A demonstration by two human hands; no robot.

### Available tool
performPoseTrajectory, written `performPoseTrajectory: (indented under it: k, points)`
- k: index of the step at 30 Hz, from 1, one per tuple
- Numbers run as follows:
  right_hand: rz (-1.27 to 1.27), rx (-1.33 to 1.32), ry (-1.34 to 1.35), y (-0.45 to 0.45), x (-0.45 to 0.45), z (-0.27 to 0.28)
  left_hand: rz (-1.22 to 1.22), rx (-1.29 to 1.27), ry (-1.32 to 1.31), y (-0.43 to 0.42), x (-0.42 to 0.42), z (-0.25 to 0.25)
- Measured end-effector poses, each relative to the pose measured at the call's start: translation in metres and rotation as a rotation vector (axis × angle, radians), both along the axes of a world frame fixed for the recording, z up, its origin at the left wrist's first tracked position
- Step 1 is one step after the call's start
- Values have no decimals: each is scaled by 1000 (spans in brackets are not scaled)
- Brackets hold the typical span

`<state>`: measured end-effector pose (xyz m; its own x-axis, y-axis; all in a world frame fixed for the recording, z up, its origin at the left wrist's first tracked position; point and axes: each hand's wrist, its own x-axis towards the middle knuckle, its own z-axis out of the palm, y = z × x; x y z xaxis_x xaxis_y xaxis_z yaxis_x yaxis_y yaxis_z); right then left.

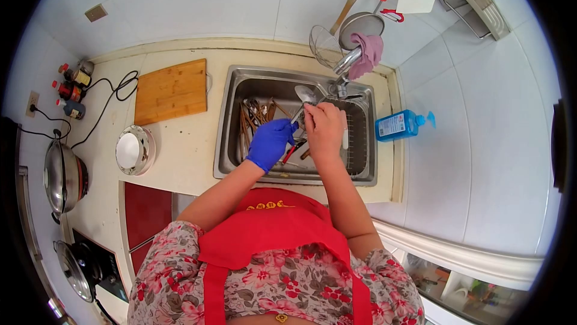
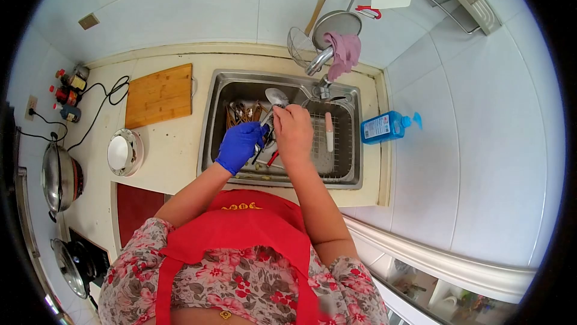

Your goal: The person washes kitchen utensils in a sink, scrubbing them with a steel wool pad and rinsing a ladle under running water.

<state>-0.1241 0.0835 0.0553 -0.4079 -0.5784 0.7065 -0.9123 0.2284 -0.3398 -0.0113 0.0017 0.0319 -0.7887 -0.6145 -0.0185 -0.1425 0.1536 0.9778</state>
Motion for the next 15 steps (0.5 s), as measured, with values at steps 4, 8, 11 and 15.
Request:
performPoseTrajectory:
  k: [4,8,11,15]
  points:
    - [21,4,23,1,2,-3,10,-16,-22,1,1,-4]
    - [11,27,-29,2,0,4,45,73,32,6,1,-4]
    - [27,53,-61,5,9,-10,-8,-234,-12,2,1,-3]
    - [-48,77,-58,6,2,1,22,-54,-10,7,-1,-8]
